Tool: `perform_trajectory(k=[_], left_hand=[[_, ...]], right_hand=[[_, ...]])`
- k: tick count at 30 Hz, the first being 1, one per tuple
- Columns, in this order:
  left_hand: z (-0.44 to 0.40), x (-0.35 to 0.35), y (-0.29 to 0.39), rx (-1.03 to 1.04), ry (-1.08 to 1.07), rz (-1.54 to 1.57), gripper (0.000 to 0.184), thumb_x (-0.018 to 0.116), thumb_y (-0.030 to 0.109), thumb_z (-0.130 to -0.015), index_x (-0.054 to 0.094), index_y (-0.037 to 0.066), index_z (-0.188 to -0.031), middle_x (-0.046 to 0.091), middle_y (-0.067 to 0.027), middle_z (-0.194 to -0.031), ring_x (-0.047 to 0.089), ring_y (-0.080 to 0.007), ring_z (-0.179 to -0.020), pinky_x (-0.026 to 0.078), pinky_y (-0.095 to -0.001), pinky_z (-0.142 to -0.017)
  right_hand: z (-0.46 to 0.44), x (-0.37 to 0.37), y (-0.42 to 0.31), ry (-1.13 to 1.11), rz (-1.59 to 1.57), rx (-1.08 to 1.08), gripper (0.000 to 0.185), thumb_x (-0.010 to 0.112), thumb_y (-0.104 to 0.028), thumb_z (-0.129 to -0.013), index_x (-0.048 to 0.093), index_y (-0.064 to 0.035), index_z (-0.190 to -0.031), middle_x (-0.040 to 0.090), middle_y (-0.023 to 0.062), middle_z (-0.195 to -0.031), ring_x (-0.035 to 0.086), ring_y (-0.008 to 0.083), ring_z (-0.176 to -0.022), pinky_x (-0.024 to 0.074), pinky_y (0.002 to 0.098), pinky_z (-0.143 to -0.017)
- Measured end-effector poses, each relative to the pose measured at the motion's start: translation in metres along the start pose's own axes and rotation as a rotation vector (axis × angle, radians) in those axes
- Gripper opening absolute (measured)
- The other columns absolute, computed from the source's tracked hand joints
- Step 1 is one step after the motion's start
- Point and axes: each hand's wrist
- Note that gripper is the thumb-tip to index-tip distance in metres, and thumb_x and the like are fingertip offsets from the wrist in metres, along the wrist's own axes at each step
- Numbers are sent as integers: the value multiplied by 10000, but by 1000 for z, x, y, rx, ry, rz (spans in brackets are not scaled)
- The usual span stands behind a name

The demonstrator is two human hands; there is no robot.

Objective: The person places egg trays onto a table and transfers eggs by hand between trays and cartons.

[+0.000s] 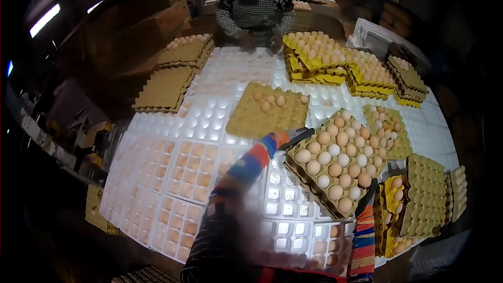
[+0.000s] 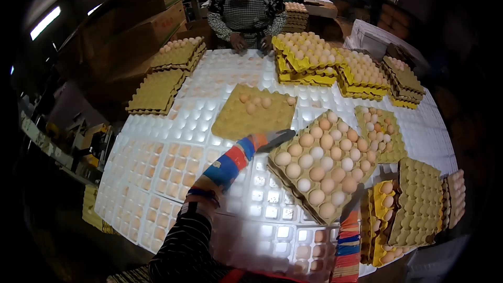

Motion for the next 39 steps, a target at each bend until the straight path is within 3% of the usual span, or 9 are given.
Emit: perform_trajectory(k=[2,3,5,9,17,18,21,33,39], left_hand=[[-14,12,-3,34,41,30,521,410,432,-933,400,136,-1361,465,-127,-1324,430,-259,-1208,332,-357,-1009],[-23,20,-16,83,86,89,544,405,454,-928,382,141,-1372,426,-145,-1367,361,-270,-1288,294,-359,-1049],[-48,20,-41,211,60,-37,550,452,397,-928,358,106,-1386,401,-153,-1386,375,-280,-1286,286,-363,-1063],[-51,17,20,-286,195,-272,595,517,340,-921,310,70,-1409,401,-124,-1394,388,-232,-1276,288,-346,-1064],[-66,14,8,-276,69,-363,606,535,334,-914,310,65,-1409,403,-108,-1390,382,-208,-1269,290,-335,-1059],[-70,15,9,-270,59,-354,608,538,333,-914,310,64,-1409,404,-106,-1389,382,-205,-1268,290,-334,-1058],[-80,20,11,-242,25,-315,612,545,331,-911,311,62,-1409,405,-100,-1388,380,-196,-1265,291,-329,-1056],[-31,25,68,127,-110,614,630,572,322,-902,312,54,-1408,409,-77,-1382,372,-159,-1255,295,-313,-1049],[21,31,85,215,113,819,639,586,318,-897,312,49,-1408,411,-65,-1379,368,-140,-1250,296,-304,-1045]], right_hand=[[-14,-19,38,449,584,-343,523,350,-265,-994,153,-85,-1445,302,84,-1430,352,214,-1275,312,363,-1064],[-9,-13,35,405,527,-346,486,326,-249,-1002,174,-74,-1429,318,82,-1416,364,206,-1260,328,358,-1052],[0,-10,33,326,469,-349,451,309,-223,-1006,196,-65,-1413,335,81,-1403,379,202,-1245,345,359,-1042],[-3,-18,44,252,439,-353,450,323,-213,-1000,207,-75,-1412,342,84,-1404,386,221,-1245,348,380,-1043],[-11,-4,44,221,-107,-341,447,309,-252,-1003,217,-88,-1409,353,85,-1395,403,236,-1236,369,394,-1029],[-11,-15,49,356,399,-344,454,285,-310,-1004,229,-98,-1402,378,89,-1373,433,240,-1214,398,399,-1005],[-14,-15,50,325,108,-348,458,276,-321,-1005,227,-85,-1395,400,91,-1352,457,239,-1193,418,400,-986],[9,-2,54,399,182,-309,472,280,-339,-1002,243,-78,-1394,406,91,-1351,458,238,-1191,417,395,-988],[21,14,64,403,248,-262,480,283,-348,-1001,251,-74,-1394,408,91,-1350,458,237,-1190,416,393,-989]])
Point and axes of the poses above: each hand's wrist, its own z-axis away from the middle knuckle, its own x-axis out of the palm, y = z × x
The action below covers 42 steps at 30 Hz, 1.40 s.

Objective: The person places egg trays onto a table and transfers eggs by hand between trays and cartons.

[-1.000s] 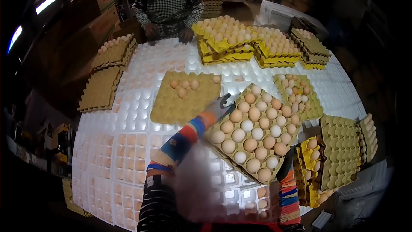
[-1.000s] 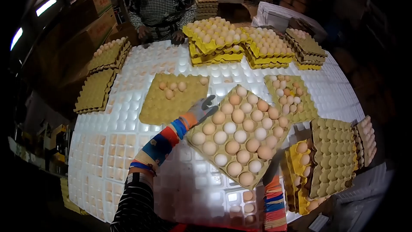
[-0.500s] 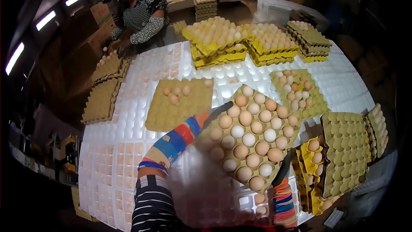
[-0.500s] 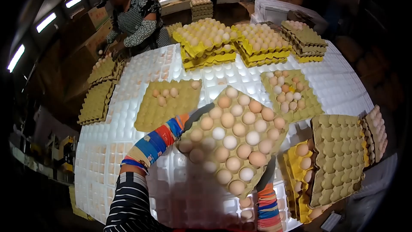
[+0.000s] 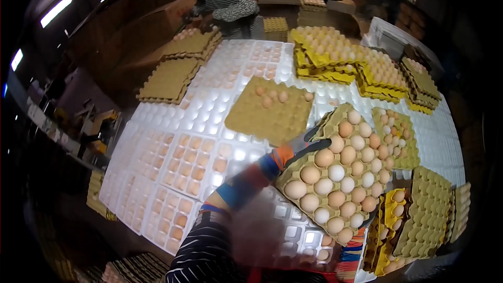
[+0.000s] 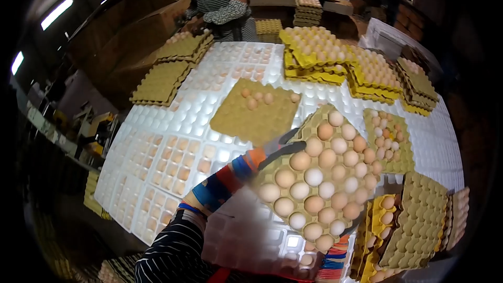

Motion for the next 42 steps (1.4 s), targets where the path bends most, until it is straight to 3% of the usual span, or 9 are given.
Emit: perform_trajectory(k=[13,17,24,25,27,30,34,36,42], left_hand=[[238,22,45,-211,681,83,558,481,312,-949,302,73,-1419,461,-80,-1331,455,-146,-1179,382,-277,-971],[295,45,78,-246,1060,415,342,540,289,-914,555,102,-1199,617,-7,-901,564,-131,-802,469,-242,-664],[335,-20,5,-248,1021,494,443,502,251,-925,428,78,-1326,513,-72,-1210,496,-168,-1069,431,-290,-854],[339,-32,-6,-245,977,427,455,497,242,-926,410,72,-1340,492,-76,-1243,479,-171,-1104,420,-299,-879],[353,-44,-19,-208,923,232,481,486,224,-928,373,61,-1367,450,-84,-1308,444,-178,-1174,399,-317,-930],[377,-6,2,85,937,-196,586,560,213,-883,331,46,-1397,411,-100,-1374,366,-226,-1288,350,-375,-1013],[406,67,0,118,774,-1140,681,673,87,-723,411,93,-1351,405,-202,-1352,425,-348,-1229,400,-420,-978],[401,93,-3,-233,713,-1414,699,591,80,-727,363,100,-1387,370,-195,-1394,369,-366,-1275,367,-443,-1006],[390,102,-27,-239,994,-1454,500,591,114,-745,503,99,-1237,471,-167,-1288,466,-353,-1170,373,-399,-1001]], right_hand=[[35,65,20,-355,118,181,497,288,-367,-997,269,-67,-1393,415,91,-1349,460,236,-1188,414,388,-991],[51,97,37,-518,105,256,502,290,-373,-996,274,-65,-1393,416,91,-1349,460,236,-1188,413,386,-992],[56,122,63,-474,0,406,529,289,-400,-994,342,-37,-1376,453,87,-1330,455,206,-1187,373,344,-1022],[21,75,117,-476,181,288,504,321,-368,-996,341,-38,-1377,485,74,-1287,470,201,-1158,367,338,-1012],[5,51,86,-525,1129,-724,389,536,-161,-927,459,-3,-1274,541,91,-1190,512,174,-1039,403,285,-926],[62,130,-2,-183,602,-296,336,562,-32,-855,558,-16,-1191,556,52,-1047,491,124,-777,441,255,-739],[120,169,-36,-739,846,-592,379,663,-45,-757,599,-25,-1130,600,97,-996,579,188,-880,462,294,-753],[136,188,-25,-914,971,-899,451,721,-92,-671,608,-50,-1106,588,149,-968,574,317,-836,463,367,-710],[163,210,-3,-1022,1395,-963,449,717,-211,-655,598,-77,-1067,530,141,-978,501,343,-892,410,437,-761]])
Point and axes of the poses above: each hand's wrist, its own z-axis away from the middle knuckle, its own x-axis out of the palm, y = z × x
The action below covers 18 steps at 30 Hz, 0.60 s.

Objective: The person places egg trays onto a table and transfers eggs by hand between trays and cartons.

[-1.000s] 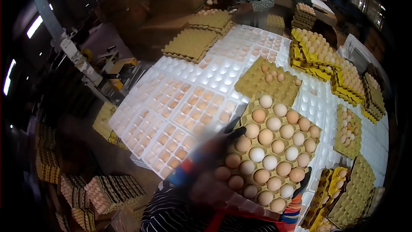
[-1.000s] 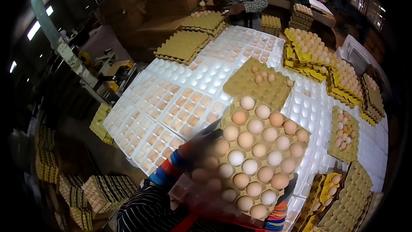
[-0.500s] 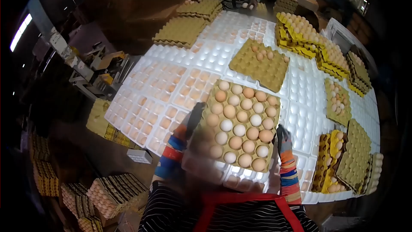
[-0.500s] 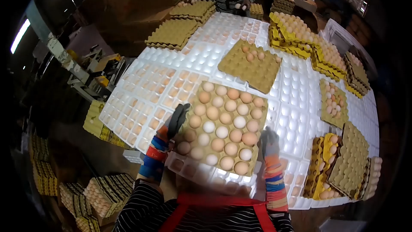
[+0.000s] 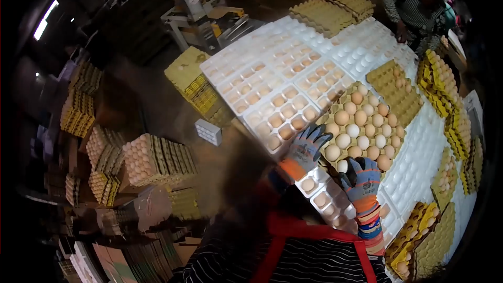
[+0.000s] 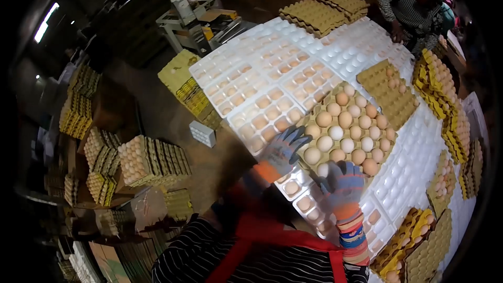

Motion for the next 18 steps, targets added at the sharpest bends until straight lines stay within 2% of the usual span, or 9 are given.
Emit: perform_trajectory(k=[2,6,8,9,10,12,14,17,18], left_hand=[[-2,0,-8,31,100,159,477,653,124,-716,541,83,-1177,524,-158,-1227,494,-335,-1142,401,-388,-973],[-11,-14,-24,-7,20,462,554,786,77,-595,568,64,-1104,602,-129,-1071,584,-311,-992,492,-364,-827],[-15,-9,-41,2,-22,543,557,790,61,-625,560,49,-1132,606,-112,-1050,595,-245,-976,497,-329,-822],[-20,-10,-38,-103,-65,923,579,780,38,-660,536,28,-1185,607,-80,-1026,585,-170,-968,491,-297,-830],[-25,-19,-41,-86,-111,955,667,766,-21,-657,477,6,-1258,601,-60,-1016,571,-147,-971,487,-279,-834],[-31,-19,-60,-311,-231,1419,637,696,-16,-722,426,3,-1299,599,-86,-1016,578,-181,-975,489,-302,-849],[-41,9,-94,-353,-108,1465,451,443,124,-878,398,-3,-1308,587,-124,-999,580,-245,-985,496,-364,-870],[-57,17,-123,-298,-166,1671,256,465,154,-864,529,4,-1061,585,-116,-927,581,-229,-878,494,-363,-723],[-65,-3,-117,-140,-254,1392,174,482,157,-857,544,10,-927,583,-108,-853,572,-210,-803,470,-347,-665]], right_hand=[[0,10,5,73,-8,-40,423,685,-315,-628,578,-92,-971,517,134,-909,495,327,-824,387,429,-701],[-4,2,-14,17,40,106,453,714,-340,-608,548,-101,-956,523,102,-923,491,300,-855,367,428,-727],[-2,19,-16,40,51,157,454,722,-327,-606,552,-103,-962,531,84,-940,489,290,-874,363,429,-741],[-4,19,-17,7,31,173,453,727,-301,-608,554,-100,-976,537,74,-950,491,285,-879,362,426,-745],[-3,21,-16,24,21,196,452,743,-292,-590,560,-110,-962,541,73,-917,492,277,-869,358,416,-749],[-3,17,-15,79,-100,241,441,760,-226,-593,576,-110,-977,571,90,-889,532,290,-846,406,411,-743],[2,21,-10,314,-395,383,403,742,-149,-636,587,-97,-1005,602,89,-874,591,259,-816,465,372,-713],[8,5,-12,626,-1185,711,280,615,-106,-764,569,-41,-1033,607,59,-881,593,165,-807,490,275,-712],[6,-4,-20,735,-1386,769,260,582,-122,-795,562,-33,-1038,607,63,-877,591,163,-804,487,259,-714]])
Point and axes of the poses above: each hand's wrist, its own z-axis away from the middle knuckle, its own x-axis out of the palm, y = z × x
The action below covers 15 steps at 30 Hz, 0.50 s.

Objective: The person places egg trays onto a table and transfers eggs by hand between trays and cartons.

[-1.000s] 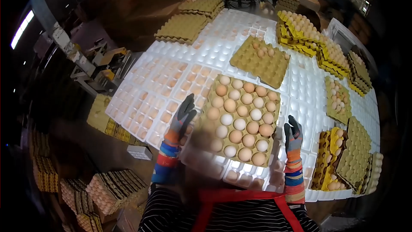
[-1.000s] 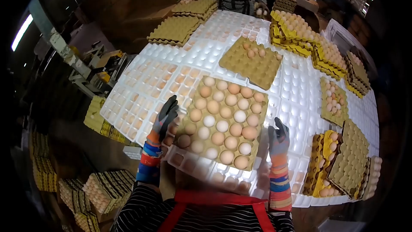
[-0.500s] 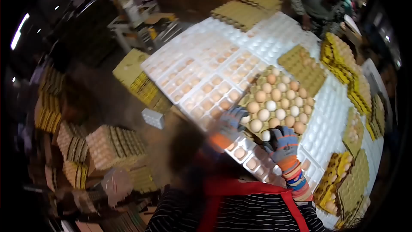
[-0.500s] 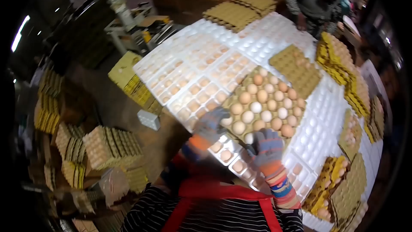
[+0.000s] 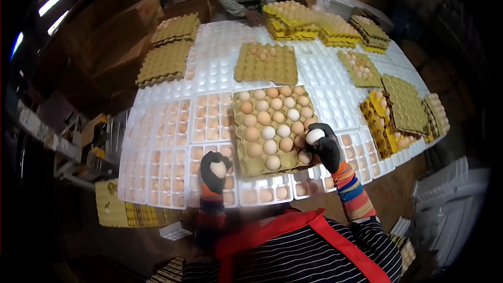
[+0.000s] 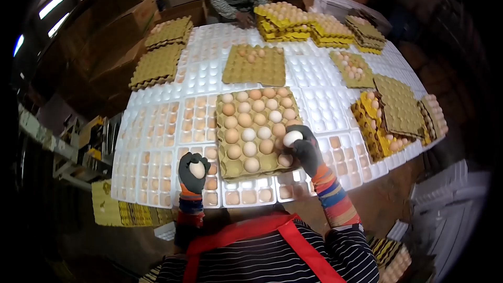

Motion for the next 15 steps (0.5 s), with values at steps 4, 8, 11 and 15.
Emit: perform_trajectory(k=[4,8,11,15], left_hand=[[-15,37,51,221,-295,-865,328,610,290,-805,621,92,-1067,633,-110,-991,617,-237,-828,493,-326,-710],[-23,54,40,221,-512,-1300,671,718,269,-698,443,170,-1302,532,-117,-1163,555,-278,-1022,469,-370,-844],[-35,56,34,248,-491,-1345,588,738,252,-677,531,146,-1216,590,-103,-1075,584,-257,-977,482,-348,-825],[-35,52,43,69,-284,-624,584,738,158,-698,522,50,-1229,627,-84,-994,611,-173,-892,499,-297,-788]], right_hand=[[12,18,4,42,526,131,111,603,-147,-780,630,-41,-797,579,53,-770,563,186,-727,465,308,-671],[-8,47,16,-169,1674,-422,323,621,-150,-710,589,-160,-1031,555,80,-927,600,271,-780,471,409,-639],[-28,55,26,-335,1901,-340,238,598,-180,-753,582,-149,-989,573,80,-925,612,253,-834,477,371,-667],[-37,42,24,-346,1804,-365,340,622,-197,-726,585,-142,-1059,584,100,-962,609,276,-836,472,401,-687]])
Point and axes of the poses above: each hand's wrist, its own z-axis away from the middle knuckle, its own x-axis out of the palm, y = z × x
